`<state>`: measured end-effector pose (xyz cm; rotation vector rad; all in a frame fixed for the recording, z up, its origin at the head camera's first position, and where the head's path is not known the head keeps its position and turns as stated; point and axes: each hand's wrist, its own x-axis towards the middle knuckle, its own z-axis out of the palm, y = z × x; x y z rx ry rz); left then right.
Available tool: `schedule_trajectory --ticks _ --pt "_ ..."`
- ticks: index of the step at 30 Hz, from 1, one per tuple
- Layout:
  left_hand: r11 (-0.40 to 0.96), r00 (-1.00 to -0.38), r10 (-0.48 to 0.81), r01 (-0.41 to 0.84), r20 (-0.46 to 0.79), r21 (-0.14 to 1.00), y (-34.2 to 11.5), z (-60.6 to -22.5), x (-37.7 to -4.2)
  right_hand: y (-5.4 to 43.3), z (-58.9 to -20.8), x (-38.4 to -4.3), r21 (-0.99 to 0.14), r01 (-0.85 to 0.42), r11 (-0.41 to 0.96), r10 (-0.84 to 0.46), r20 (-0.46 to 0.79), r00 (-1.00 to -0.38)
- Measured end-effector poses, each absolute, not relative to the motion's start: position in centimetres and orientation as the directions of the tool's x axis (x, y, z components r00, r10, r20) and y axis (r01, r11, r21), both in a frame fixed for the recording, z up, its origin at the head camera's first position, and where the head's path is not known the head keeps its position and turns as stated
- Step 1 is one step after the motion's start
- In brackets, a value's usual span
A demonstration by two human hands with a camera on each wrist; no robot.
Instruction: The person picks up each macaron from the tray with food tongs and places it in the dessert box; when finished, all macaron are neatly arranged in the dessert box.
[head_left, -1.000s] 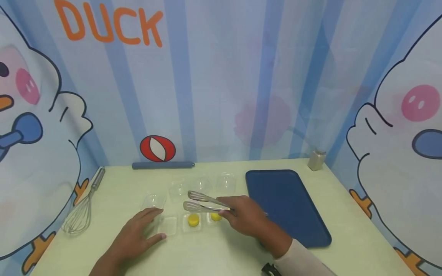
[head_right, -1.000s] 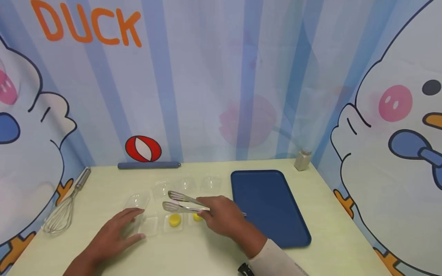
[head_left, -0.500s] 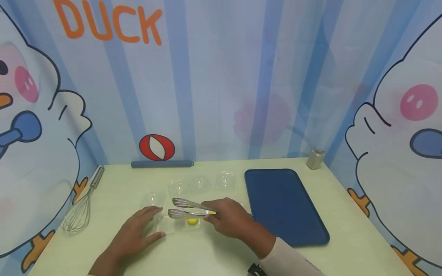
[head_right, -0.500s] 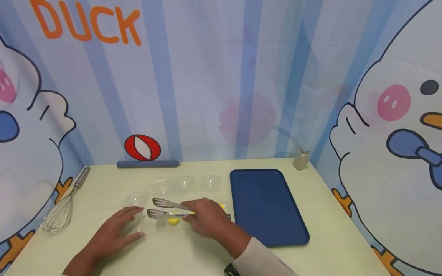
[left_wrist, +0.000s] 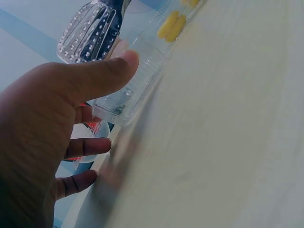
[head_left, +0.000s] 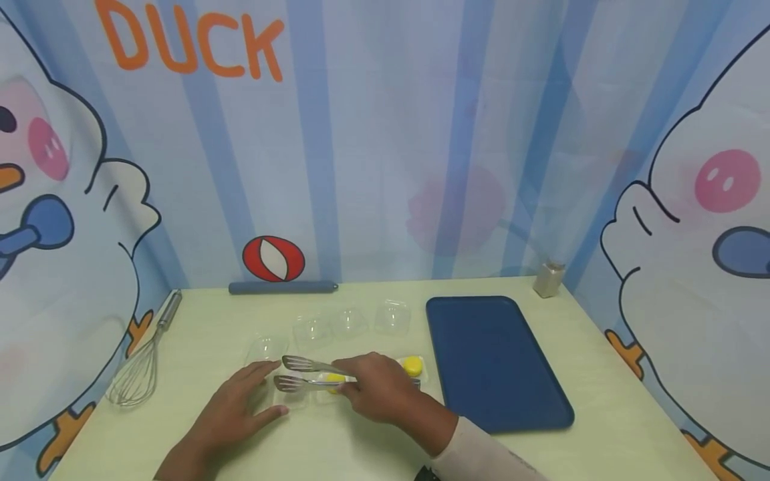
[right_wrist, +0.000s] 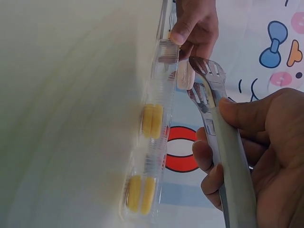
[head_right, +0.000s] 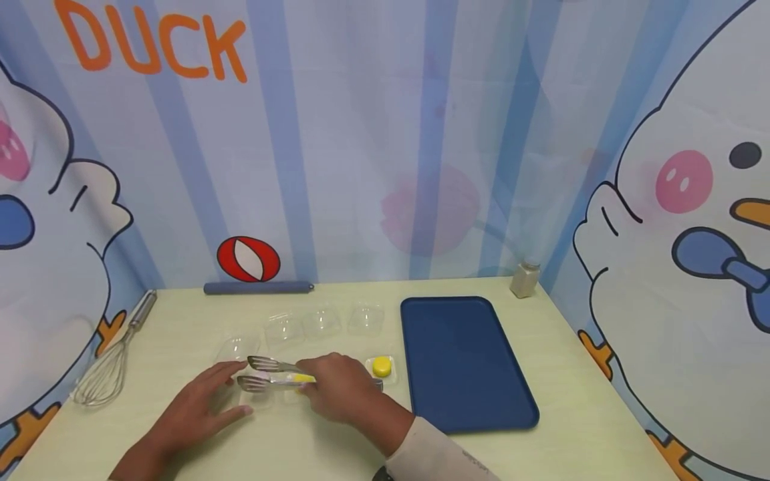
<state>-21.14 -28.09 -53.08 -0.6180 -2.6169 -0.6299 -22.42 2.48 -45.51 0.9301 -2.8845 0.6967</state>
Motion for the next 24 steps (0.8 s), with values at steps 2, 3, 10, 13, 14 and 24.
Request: schedule_trajectory --ticks 2,3,10,13,14,24 --pt "0.800 -0.835 0.323 0.492 0.445 0.342 -28.0 -53.0 -21.1 2.2 -45.6 -22.4 -0.402 -0.559 0.725 -0.546 0.159 -0.822" --pt "0.799 -0.835 0.322 0.492 0.446 0.344 -28.0 -53.0 -21.0 2.1 -45.6 -22.4 -0.402 -0.558 0.726 -0.547 0.155 -0.823" --pt "0.798 -0.821 0.324 0.504 0.470 0.332 -28.0 -53.1 -21.1 1.3 -46.0 -22.5 -0.379 -0.558 0.738 -0.554 0.133 -0.822" --pt "0.795 -0.821 0.325 0.506 0.469 0.334 -28.0 -53.2 -21.1 1.1 -46.2 -22.5 -0.360 -0.559 0.747 -0.553 0.128 -0.823" --pt "0.795 -0.821 0.326 0.506 0.469 0.334 -28.0 -53.2 -21.2 1.0 -46.3 -22.5 -0.355 -0.559 0.749 -0.554 0.126 -0.823" --pt "0.798 -0.832 0.315 0.492 0.457 0.348 -28.2 -53.3 -21.2 0.5 -46.6 -22.5 -0.327 -0.572 0.752 -0.562 0.136 -0.816"
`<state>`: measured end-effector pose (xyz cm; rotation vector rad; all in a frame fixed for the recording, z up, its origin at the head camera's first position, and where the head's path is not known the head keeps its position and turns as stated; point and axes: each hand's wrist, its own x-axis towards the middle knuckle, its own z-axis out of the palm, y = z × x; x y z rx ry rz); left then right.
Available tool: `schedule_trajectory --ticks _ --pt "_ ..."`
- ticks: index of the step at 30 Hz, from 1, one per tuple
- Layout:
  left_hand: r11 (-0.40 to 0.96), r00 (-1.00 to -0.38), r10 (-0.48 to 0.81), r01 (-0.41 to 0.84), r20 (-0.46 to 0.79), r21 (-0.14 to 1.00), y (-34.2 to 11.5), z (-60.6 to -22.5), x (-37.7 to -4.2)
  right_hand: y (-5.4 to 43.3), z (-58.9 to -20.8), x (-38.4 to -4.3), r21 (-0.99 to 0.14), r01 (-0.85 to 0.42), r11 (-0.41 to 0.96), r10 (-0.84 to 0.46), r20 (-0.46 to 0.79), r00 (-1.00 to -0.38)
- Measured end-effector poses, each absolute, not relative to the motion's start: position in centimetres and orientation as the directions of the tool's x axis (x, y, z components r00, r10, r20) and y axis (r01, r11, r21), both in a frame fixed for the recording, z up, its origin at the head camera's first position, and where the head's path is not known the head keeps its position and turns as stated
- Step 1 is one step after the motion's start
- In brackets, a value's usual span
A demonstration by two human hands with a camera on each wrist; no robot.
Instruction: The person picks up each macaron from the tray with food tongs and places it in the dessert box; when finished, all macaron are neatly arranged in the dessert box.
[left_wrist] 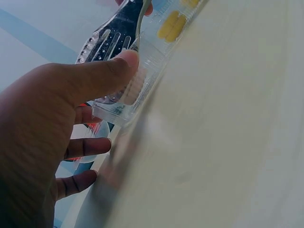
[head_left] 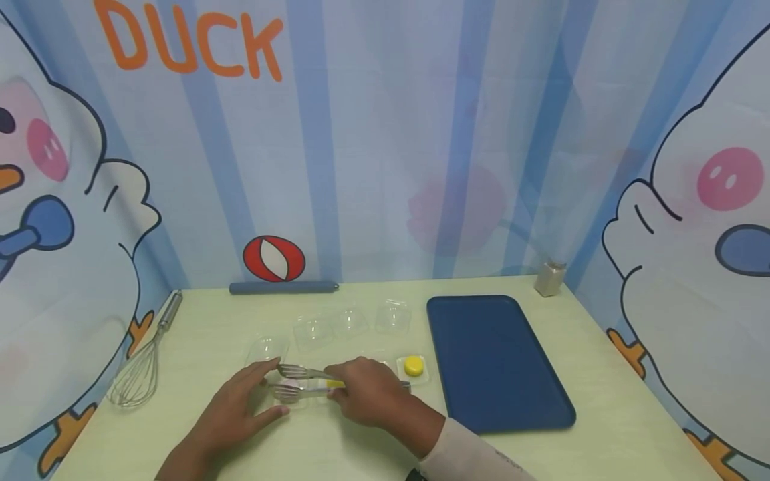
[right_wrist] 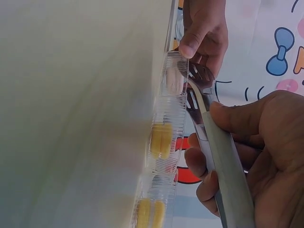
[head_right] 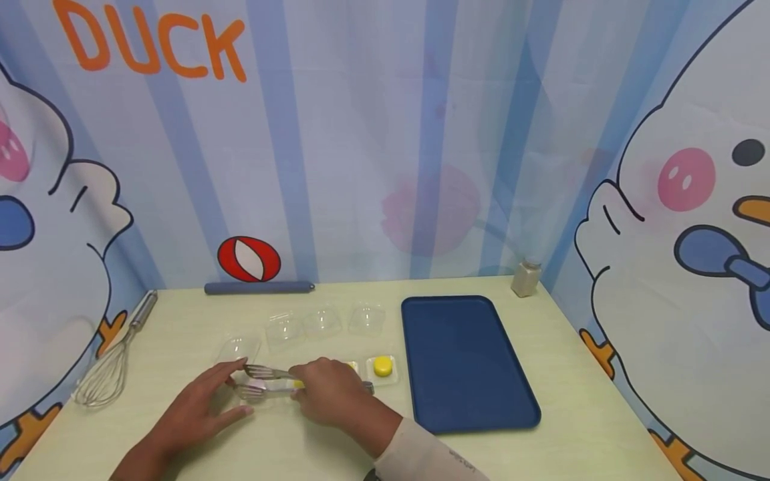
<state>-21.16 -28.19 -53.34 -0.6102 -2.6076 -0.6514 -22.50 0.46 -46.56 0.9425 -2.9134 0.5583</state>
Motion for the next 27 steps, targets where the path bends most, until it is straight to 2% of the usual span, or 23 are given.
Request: schedule_trajectory --ticks 17,27 --pt "0.798 -0.812 0.325 0.511 0.484 0.321 -28.1 -53.4 -21.1 0.2 -46.3 -22.4 -0.304 -0.578 0.757 -0.571 0.120 -0.812" --pt "0.800 -0.817 0.313 0.502 0.485 0.329 -28.0 -52.9 -20.9 -0.3 -45.3 -22.0 -0.240 -0.551 0.799 -0.552 0.070 -0.831"
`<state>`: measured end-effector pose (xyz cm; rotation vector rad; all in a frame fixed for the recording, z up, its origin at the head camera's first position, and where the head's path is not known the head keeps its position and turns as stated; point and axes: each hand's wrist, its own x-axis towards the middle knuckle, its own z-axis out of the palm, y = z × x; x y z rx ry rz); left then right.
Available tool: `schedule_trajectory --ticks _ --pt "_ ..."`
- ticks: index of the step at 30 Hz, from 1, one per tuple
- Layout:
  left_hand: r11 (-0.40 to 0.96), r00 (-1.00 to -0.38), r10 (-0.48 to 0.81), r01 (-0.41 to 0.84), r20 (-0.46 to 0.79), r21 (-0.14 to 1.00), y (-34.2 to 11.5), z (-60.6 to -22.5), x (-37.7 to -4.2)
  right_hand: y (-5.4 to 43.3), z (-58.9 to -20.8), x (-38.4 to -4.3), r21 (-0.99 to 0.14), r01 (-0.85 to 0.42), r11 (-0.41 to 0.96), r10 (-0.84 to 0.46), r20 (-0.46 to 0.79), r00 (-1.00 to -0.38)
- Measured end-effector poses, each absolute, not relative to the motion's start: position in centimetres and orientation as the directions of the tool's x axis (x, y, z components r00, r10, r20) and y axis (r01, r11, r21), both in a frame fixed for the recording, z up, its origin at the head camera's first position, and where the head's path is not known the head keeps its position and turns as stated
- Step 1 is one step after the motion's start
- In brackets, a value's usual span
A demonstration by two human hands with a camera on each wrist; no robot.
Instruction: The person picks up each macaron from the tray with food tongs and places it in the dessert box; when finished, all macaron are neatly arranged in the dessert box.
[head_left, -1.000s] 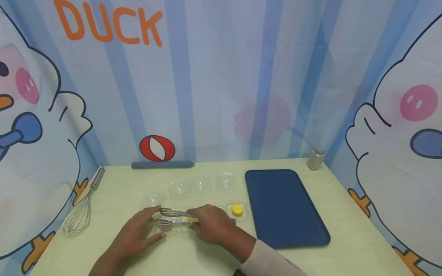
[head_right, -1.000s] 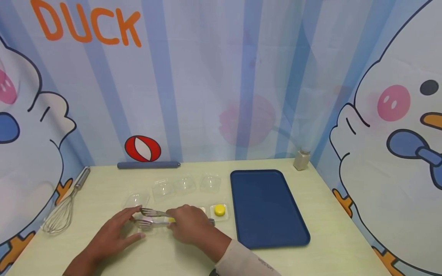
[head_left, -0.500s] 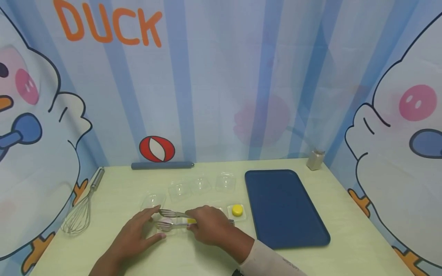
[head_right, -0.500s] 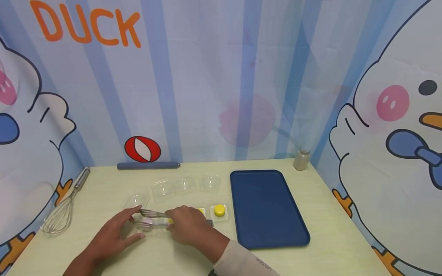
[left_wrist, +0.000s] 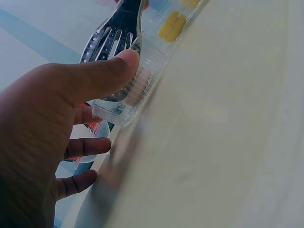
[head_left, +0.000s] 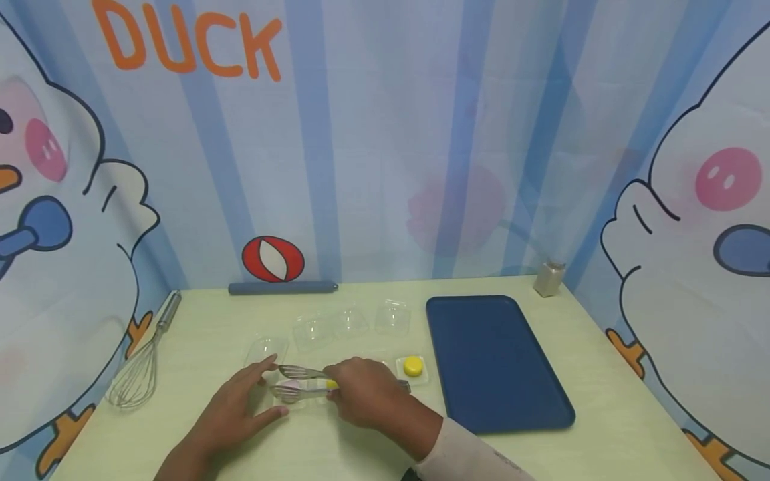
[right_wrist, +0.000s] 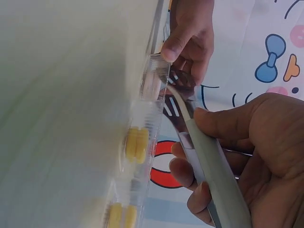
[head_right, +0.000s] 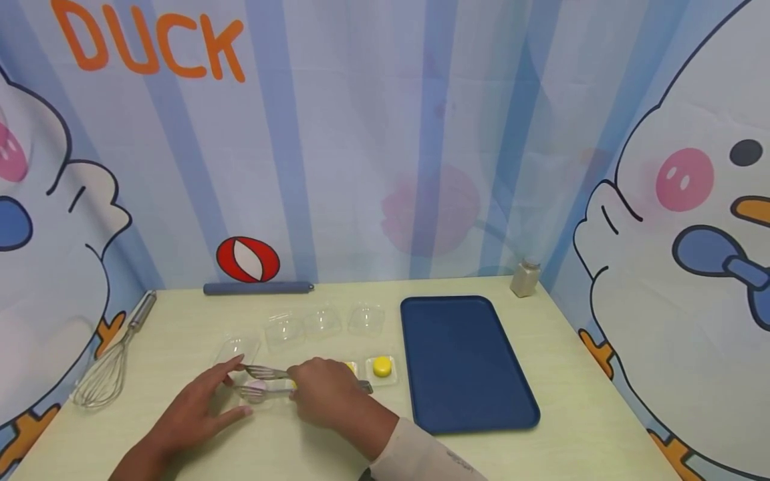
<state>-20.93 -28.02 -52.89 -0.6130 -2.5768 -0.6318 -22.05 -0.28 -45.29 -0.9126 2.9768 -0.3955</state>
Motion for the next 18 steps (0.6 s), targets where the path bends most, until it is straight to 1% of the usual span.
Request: schedule_trajectory --ticks 9,14,18 --pt "0.795 -0.810 0.315 0.510 0.494 0.330 -28.04 -53.00 -20.96 -0.74 -45.68 -22.14 -0.224 -0.547 0.806 -0.547 0.072 -0.834" --pt "0.792 -0.809 0.315 0.512 0.497 0.331 -28.04 -52.86 -21.00 -0.58 -45.64 -22.12 -0.239 -0.545 0.803 -0.544 0.078 -0.835" --pt "0.800 -0.823 0.306 0.495 0.478 0.340 -28.07 -52.86 -21.02 -0.58 -45.58 -22.13 -0.258 -0.539 0.802 -0.541 0.070 -0.838"
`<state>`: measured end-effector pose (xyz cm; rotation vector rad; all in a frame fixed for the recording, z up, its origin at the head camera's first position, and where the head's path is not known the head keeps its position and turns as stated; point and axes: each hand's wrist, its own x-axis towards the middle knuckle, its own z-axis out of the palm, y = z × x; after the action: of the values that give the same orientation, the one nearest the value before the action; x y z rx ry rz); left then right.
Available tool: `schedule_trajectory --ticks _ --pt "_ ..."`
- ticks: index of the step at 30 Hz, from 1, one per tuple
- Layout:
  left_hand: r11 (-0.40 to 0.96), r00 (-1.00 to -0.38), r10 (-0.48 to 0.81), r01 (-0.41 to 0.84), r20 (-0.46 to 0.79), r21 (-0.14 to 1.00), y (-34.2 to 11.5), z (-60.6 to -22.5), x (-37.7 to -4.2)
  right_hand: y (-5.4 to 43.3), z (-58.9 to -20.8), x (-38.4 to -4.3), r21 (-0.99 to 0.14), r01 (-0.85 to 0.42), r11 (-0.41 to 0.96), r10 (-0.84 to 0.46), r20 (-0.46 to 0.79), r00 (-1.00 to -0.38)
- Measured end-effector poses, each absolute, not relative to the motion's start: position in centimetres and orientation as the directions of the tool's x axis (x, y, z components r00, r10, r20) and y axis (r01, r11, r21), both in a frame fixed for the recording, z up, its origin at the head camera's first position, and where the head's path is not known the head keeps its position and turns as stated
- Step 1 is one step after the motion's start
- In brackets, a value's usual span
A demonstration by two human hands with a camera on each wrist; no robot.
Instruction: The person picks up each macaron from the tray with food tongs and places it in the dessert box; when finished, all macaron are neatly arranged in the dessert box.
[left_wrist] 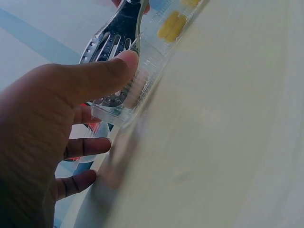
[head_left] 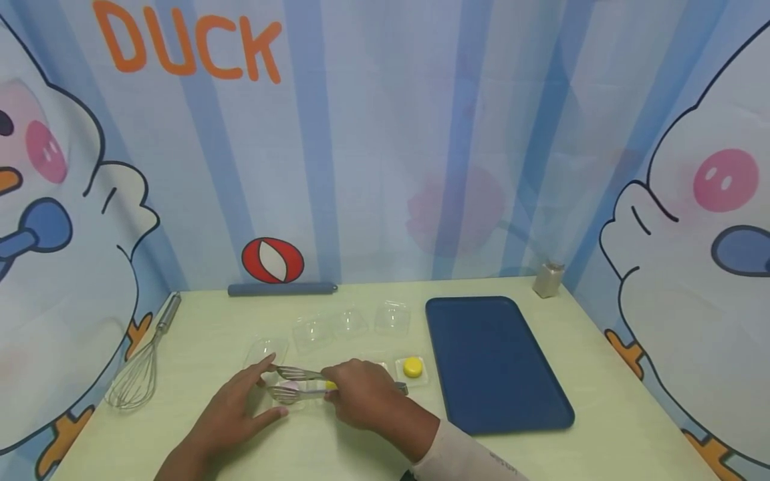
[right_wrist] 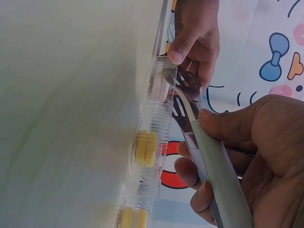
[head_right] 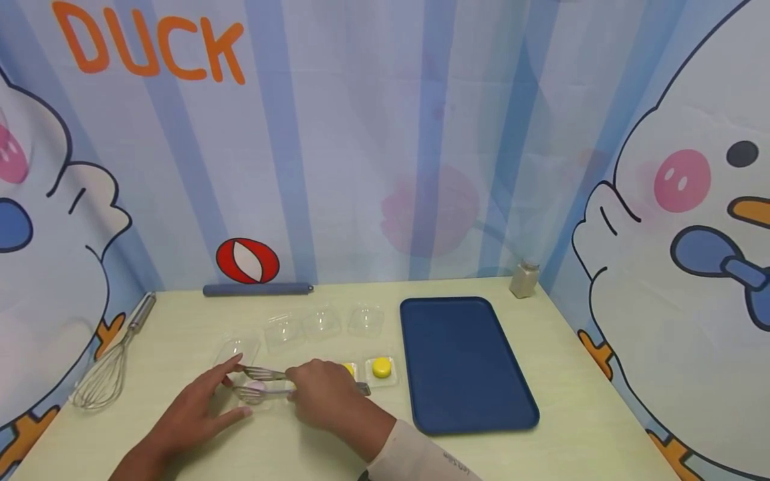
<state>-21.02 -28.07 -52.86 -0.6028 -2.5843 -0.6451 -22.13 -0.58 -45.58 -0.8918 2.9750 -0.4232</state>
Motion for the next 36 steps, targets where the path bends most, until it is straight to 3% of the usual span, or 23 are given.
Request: schedule_trajectory --ticks 16,25,36 --pt "0.794 -0.826 0.309 0.497 0.472 0.349 -28.0 -53.0 -20.9 1.1 -45.7 -21.8 -0.346 -0.537 0.770 -0.526 0.133 -0.840" --pt "0.795 -0.814 0.314 0.507 0.489 0.333 -28.3 -53.5 -21.0 4.6 -46.0 -21.8 -0.471 -0.536 0.701 -0.498 0.215 -0.840" --pt "0.798 -0.830 0.305 0.490 0.467 0.350 -27.9 -53.0 -20.7 8.4 -46.6 -22.0 -0.524 -0.490 0.697 -0.372 0.321 -0.871"
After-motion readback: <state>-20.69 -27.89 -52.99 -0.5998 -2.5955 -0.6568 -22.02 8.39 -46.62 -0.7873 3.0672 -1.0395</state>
